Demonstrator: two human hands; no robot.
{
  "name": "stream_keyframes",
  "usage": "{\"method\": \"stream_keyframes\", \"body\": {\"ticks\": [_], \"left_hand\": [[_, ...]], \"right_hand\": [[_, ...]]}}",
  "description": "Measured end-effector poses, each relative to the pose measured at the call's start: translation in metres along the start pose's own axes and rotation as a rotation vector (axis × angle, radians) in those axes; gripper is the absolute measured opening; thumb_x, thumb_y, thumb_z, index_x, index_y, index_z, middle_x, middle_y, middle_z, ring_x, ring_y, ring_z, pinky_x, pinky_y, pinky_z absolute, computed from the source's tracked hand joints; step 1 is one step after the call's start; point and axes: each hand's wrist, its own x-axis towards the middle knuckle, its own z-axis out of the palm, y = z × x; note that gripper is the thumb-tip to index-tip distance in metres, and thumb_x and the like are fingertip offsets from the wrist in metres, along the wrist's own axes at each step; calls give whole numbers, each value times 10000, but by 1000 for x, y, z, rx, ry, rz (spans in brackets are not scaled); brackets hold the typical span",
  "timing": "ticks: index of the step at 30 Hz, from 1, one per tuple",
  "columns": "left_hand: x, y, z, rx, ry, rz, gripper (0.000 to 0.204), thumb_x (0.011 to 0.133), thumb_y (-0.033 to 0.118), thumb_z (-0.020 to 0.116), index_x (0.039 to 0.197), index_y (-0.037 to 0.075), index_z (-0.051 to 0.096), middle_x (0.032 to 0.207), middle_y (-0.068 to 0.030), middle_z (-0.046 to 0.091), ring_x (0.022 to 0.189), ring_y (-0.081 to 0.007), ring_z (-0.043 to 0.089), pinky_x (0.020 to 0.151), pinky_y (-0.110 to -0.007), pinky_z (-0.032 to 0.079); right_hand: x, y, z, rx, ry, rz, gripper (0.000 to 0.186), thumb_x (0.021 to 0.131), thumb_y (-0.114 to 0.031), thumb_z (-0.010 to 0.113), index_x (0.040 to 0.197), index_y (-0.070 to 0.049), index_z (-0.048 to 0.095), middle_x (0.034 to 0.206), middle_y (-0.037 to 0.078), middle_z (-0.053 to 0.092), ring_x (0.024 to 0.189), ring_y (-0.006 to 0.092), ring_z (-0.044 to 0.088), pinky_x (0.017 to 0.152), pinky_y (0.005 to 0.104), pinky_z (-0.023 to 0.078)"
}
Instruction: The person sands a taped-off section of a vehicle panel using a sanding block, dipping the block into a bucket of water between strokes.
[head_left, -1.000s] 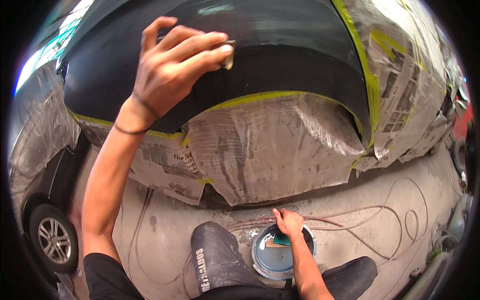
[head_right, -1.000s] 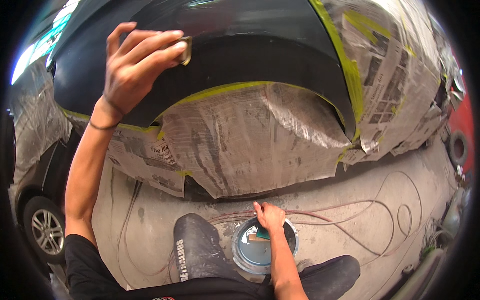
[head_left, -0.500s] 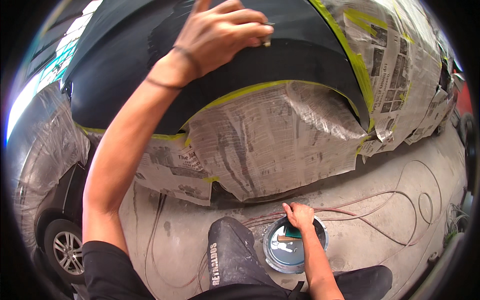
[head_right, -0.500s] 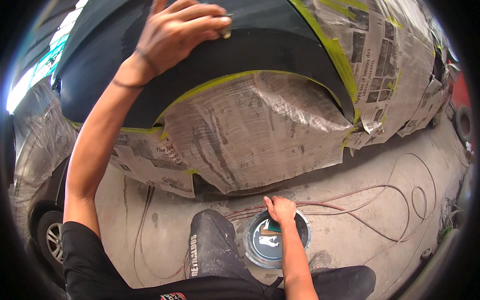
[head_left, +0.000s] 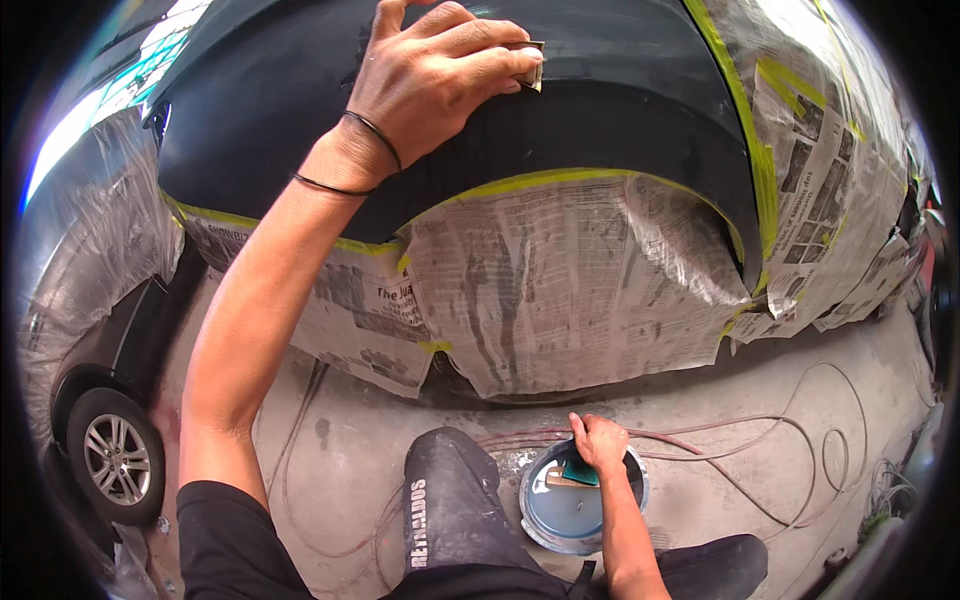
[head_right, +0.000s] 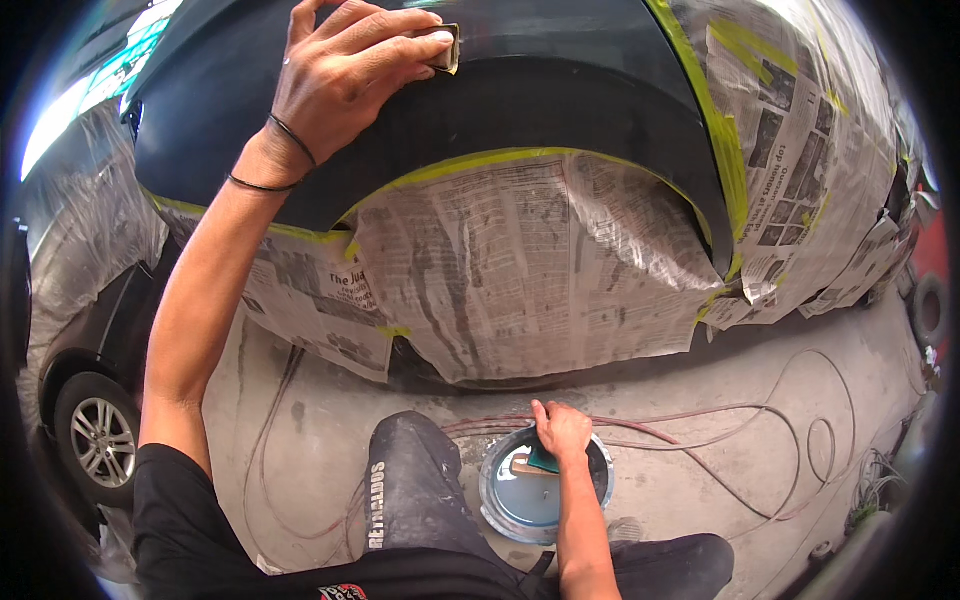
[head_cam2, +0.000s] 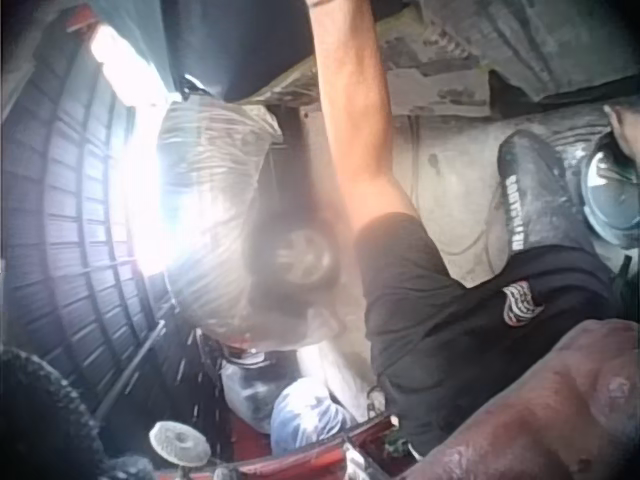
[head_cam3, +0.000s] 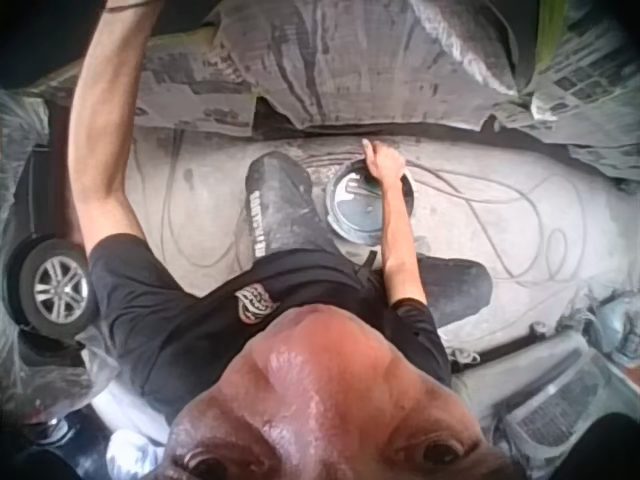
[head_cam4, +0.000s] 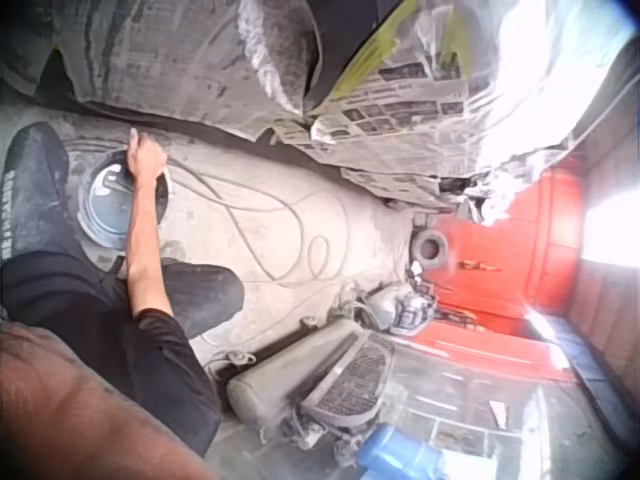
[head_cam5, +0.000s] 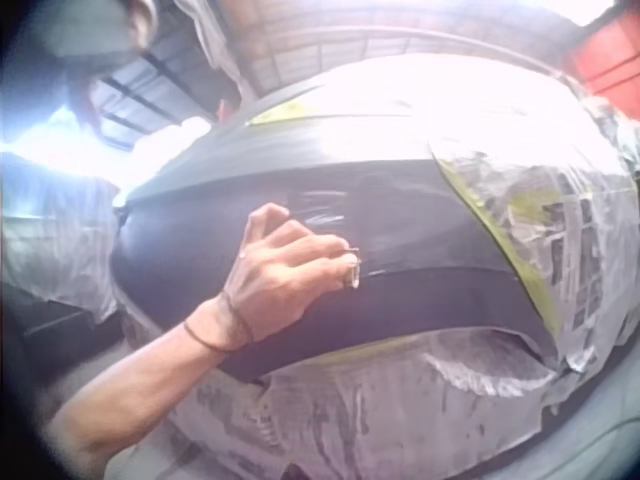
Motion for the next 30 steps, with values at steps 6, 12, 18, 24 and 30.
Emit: {"method": "stream_keyframes", "body": {"ticks": [6, 12, 18, 24, 30], "left_hand": [[-35, -8, -14, -4, -27, -58, 301, 922, 209, 907, 1218, 254, 869, 1324, 77, 842, 1122, -125, 763, 1202, -436, 404], [25, 22, 30, -59, 62, 25, 311, 922, 223, 908, 1226, 263, 851, 1314, 95, 827, 1095, -110, 754, 1196, -445, 409], [-19, 14, -4, 10, -1, -81, 293, 929, 223, 910, 1215, 266, 865, 1300, 83, 838, 1082, -129, 755, 1217, -452, 374], [7, -8, 10, 16, 66, -162, 231, 957, 277, 896, 1187, 272, 873, 1256, 96, 839, 1058, -122, 742, 1139, -436, 384], [-33, 7, 6, -29, 103, -214, 227, 924, 286, 914, 1145, 298, 862, 1219, 130, 830, 1035, -111, 720, 1149, -455, 372]], "right_hand": [[1, 5, -6, 13, 6, 31, 607, 1127, -608, 552, 976, -92, 835, 1013, 202, 829, 961, 446, 804, 865, 587, 617], [1, 1, -4, 13, 0, 22, 594, 1123, -607, 560, 984, -101, 838, 1028, 198, 834, 969, 440, 807, 873, 580, 622], [1, 1, -8, 46, 17, 30, 579, 1116, -599, 577, 984, -101, 841, 1015, 196, 835, 968, 435, 810, 870, 578, 626], [0, 1, 0, 43, 29, 8, 549, 1102, -566, 601, 961, -92, 839, 993, 204, 831, 955, 446, 808, 861, 584, 626], [0, 8, -8, 20, 27, 26, 533, 1100, -544, 598, 966, -90, 843, 1013, 219, 833, 956, 467, 803, 874, 591, 621]]}}
